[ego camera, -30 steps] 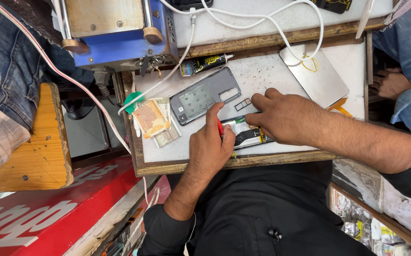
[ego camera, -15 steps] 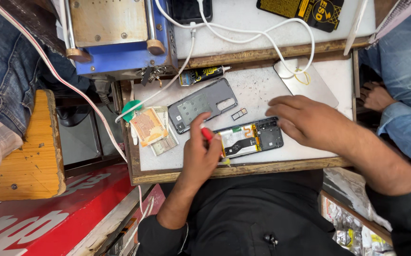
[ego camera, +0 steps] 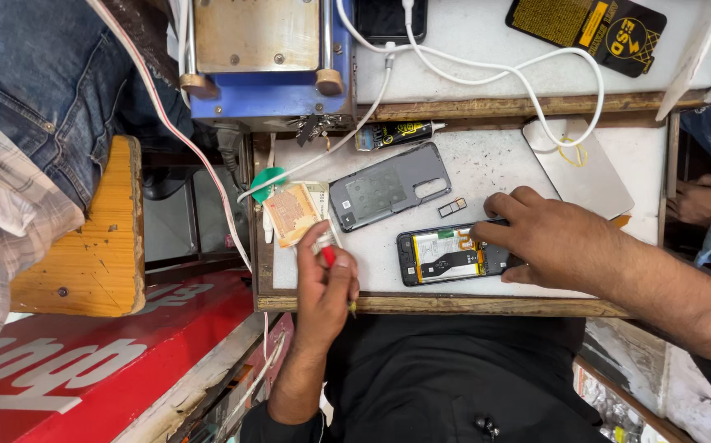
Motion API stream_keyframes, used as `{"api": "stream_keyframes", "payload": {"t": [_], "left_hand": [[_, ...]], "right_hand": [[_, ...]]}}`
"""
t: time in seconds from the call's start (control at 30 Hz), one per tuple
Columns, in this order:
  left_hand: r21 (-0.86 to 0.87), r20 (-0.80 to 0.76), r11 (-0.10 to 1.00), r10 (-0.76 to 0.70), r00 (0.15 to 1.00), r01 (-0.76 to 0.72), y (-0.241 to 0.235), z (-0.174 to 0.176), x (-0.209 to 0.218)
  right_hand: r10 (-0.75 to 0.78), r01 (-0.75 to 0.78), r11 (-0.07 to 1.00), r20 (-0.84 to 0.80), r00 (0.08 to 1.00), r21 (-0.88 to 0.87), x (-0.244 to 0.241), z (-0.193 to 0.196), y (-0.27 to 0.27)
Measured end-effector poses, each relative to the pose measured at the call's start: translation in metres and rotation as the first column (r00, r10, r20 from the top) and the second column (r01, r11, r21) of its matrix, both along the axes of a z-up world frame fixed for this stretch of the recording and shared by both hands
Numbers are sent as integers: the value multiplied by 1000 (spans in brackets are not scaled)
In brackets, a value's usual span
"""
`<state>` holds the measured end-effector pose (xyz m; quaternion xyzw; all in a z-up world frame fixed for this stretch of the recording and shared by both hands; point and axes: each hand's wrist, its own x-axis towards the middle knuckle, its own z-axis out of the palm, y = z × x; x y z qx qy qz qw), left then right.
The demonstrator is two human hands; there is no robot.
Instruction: The person disassembles a smartphone on a workbench, using a red-handled tool to pry open the casing and remove the battery. They handle the phone's internal components, including the motherboard and battery, and interact with another person who hands over a different phone.
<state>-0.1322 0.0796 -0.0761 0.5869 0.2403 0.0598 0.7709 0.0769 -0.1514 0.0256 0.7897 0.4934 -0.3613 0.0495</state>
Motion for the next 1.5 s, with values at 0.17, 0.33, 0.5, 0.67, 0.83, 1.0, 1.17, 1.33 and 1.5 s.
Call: {"api": "stream_keyframes", "payload": {"t": [0.17,0.33,0.5,0.67,0.83,1.0,1.17,1.33,1.5], "left_hand": [[745,39,649,-272,961,154,-20,24,19],[844,-309,254,-490,815,472,-34,35,45],[877,-301,212,-458,837,431,-36,29,47],[877,-308,206,-453,837,434,-37,27,48],[861,-342,212,-433,834,463,-38,29,46],[860,-308,244,-452,837,449,-36,27,45],[701,-4,691,-241,971,175,-34,34,32],[462,266,865,-347,900,197,-61,35,53],[566,343,806,-424,838,175,-101,22,98]], "right_hand": [[41,-42,996,-18,999,-77,2,6,14],[48,-49,999,-27,998,-20,7,4,11],[54,-51,996,-40,998,71,10,-1,2],[38,-37,999,-39,999,15,9,4,5],[24,-20,996,-48,999,84,8,-1,-2],[-183,238,888,-172,968,395,0,-5,-48],[-407,430,671,-186,894,604,-38,-32,-73],[-512,531,567,-235,826,630,-50,-57,-80],[-529,574,521,-289,798,632,-52,-62,-86]]}}
